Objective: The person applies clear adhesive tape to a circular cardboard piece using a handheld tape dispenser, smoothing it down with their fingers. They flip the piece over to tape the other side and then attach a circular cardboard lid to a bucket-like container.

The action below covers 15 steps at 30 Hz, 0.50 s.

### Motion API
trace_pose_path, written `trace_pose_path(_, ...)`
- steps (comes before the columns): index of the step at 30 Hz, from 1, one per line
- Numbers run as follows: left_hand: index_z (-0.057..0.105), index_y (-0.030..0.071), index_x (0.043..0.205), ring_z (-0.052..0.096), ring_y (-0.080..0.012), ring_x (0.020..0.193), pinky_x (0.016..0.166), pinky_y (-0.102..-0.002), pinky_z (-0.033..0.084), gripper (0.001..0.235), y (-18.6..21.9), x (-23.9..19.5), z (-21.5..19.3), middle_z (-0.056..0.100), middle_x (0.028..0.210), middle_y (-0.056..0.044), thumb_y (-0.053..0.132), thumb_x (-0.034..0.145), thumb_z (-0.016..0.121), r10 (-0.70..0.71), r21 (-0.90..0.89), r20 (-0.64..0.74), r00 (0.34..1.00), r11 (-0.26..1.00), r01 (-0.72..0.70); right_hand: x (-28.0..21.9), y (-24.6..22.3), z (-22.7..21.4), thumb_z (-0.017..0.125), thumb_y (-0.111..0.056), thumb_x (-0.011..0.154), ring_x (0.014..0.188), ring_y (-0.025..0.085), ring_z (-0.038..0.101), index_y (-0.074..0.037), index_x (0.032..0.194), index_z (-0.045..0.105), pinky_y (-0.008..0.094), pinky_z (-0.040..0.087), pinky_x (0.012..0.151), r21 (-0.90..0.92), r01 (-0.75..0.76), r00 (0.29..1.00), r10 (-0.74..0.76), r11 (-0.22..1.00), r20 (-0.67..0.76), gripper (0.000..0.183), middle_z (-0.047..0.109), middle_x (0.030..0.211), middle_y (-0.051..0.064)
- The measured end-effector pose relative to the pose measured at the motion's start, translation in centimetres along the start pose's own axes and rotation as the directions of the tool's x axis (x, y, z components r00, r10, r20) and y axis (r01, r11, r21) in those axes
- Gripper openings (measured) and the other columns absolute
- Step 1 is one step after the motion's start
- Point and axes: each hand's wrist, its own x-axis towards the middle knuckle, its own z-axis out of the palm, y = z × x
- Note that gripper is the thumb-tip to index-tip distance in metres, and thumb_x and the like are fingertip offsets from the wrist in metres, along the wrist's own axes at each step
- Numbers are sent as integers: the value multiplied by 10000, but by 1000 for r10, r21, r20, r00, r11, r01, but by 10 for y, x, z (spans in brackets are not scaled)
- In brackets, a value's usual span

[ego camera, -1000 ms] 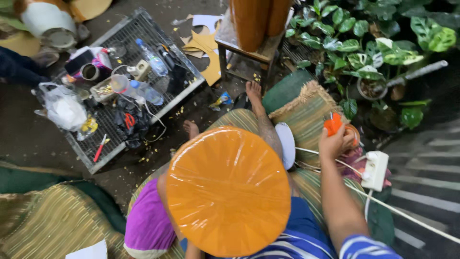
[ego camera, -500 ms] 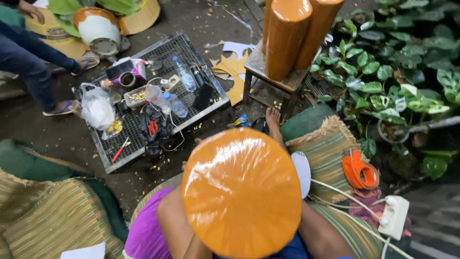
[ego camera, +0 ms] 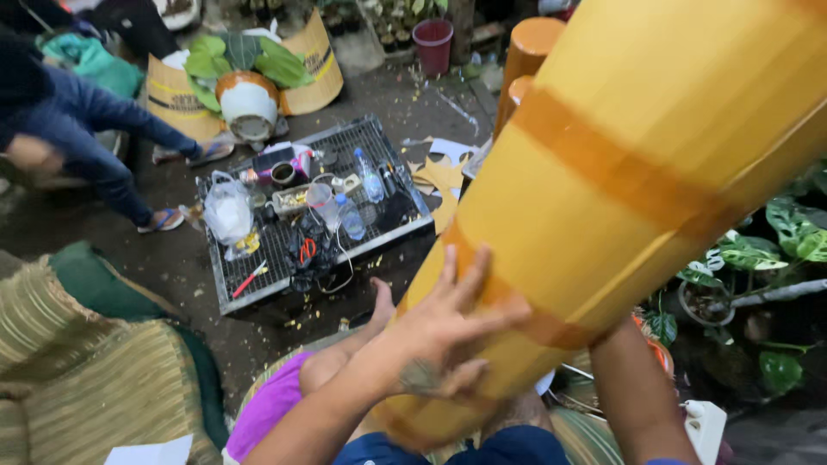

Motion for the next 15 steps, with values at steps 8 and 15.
trace_pose_path(8,604,316,1396,92,-553,1539,1156,-687,167,756,39,27,-23,351,1640,-78,532,700,806,23,157,-112,993,988,-6,-23,-24,35,702,-367,939,1001,309,690,-30,1144,711,435,522,908,115,-39,989,22,993,148,395,743,1063,168)
trace_pose_path(15,442,216,1556,96,-464,1578,1244,-521,194,720,-35,-12,-4,171,1732,-134,389,897,673,-417,-173,-102,903,901,397,-71,27,80,704,-379,927,985,307,696,-30,1151,711,434,527,891,98,-234,928,192,967,318,415,748,1053,172)
